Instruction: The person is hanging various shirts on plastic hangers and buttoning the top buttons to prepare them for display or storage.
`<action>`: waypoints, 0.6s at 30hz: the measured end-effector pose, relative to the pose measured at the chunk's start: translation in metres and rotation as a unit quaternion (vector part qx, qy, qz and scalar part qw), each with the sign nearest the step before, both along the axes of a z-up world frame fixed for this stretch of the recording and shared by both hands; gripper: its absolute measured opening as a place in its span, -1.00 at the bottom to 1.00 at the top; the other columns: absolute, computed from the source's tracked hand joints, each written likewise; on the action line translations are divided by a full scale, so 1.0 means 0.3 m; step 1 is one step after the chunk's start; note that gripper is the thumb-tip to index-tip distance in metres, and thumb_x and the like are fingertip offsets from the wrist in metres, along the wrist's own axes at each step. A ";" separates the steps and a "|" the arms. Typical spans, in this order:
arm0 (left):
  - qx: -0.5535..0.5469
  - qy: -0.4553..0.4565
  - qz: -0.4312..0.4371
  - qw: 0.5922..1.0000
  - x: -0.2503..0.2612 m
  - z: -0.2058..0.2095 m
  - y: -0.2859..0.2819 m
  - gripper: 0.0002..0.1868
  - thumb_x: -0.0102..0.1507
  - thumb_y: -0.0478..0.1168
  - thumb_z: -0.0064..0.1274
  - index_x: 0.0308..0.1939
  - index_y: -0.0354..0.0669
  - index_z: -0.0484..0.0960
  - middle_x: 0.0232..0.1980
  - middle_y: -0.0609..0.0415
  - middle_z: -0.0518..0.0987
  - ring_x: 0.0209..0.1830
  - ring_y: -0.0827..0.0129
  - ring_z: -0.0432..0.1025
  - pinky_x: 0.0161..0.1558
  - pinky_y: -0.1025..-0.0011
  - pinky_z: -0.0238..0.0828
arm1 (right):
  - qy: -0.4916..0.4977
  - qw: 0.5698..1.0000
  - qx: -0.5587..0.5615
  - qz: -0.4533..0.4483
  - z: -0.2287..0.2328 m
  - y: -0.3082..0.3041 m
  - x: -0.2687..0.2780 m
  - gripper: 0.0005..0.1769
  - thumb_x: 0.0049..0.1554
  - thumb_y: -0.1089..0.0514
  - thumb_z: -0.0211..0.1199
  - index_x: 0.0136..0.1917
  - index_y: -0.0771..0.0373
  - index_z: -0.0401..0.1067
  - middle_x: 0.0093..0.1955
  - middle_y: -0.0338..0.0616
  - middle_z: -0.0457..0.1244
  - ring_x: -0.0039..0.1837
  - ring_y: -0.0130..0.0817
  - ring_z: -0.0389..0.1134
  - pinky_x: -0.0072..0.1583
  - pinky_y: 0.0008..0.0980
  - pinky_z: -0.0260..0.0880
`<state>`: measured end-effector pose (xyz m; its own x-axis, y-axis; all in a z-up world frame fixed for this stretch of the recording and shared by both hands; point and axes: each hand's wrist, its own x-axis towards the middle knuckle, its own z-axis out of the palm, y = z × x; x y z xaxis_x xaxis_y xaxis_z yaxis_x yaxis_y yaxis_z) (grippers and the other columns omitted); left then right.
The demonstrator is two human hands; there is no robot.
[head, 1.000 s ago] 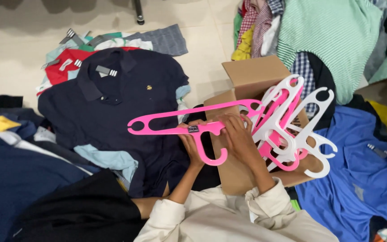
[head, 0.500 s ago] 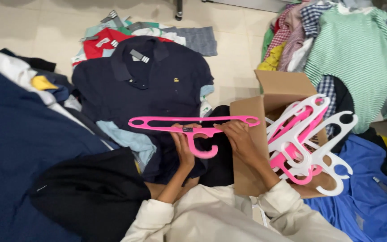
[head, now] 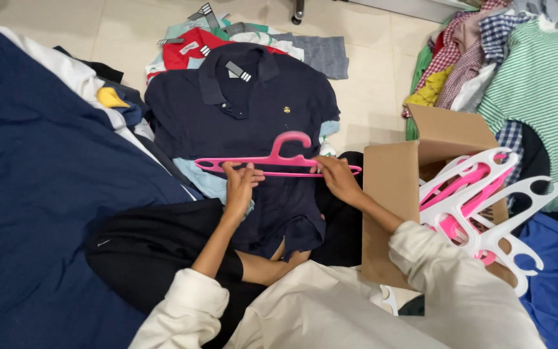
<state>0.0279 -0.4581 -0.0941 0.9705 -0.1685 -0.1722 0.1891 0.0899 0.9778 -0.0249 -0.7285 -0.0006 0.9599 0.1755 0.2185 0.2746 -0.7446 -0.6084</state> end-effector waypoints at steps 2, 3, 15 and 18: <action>0.040 -0.004 -0.012 0.999 0.025 -0.011 0.022 -0.57 0.46 -0.13 -0.16 0.22 -0.23 -0.02 -0.17 -0.29 0.67 -0.26 0.02 0.65 -0.16 0.18 0.60 | 0.009 1.000 0.001 -0.008 -0.032 0.006 0.056 -0.77 0.32 0.23 0.03 0.07 0.07 0.52 -0.21 -0.23 0.41 -0.07 -0.13 0.44 -0.02 -0.23 0.30; 0.080 -0.009 -0.025 0.996 0.039 -0.017 0.034 -0.52 0.44 -0.14 -0.10 0.25 -0.23 0.00 -0.18 -0.27 0.68 -0.27 0.06 0.66 -0.18 0.20 0.61 | 0.017 1.000 0.001 -0.017 -0.049 0.010 0.088 -0.77 0.33 0.20 0.02 0.07 0.06 0.51 -0.23 -0.22 0.41 -0.08 -0.12 0.44 -0.03 -0.20 0.30; 0.414 -0.146 -0.104 0.892 0.136 -0.032 0.062 -0.59 0.29 -0.06 0.13 0.09 -0.22 0.44 0.07 -0.22 0.48 0.09 -0.22 0.52 0.16 -0.02 0.45 | 0.171 0.965 0.038 -0.194 -0.446 0.108 0.456 -0.81 0.19 -0.07 0.26 -0.01 -0.02 0.56 -0.02 0.04 0.43 0.17 0.18 0.42 0.20 0.00 0.40; 0.464 -0.112 -0.164 0.863 0.171 0.005 0.063 -0.61 0.34 -0.03 0.05 0.10 -0.26 0.49 0.16 -0.24 0.46 0.21 -0.17 0.45 0.19 0.04 0.43 | 0.205 0.944 0.044 -0.255 -0.481 0.109 0.513 -0.65 0.07 -0.27 0.37 0.04 -0.14 0.58 0.04 -0.02 0.43 0.22 0.10 0.41 0.27 -0.07 0.39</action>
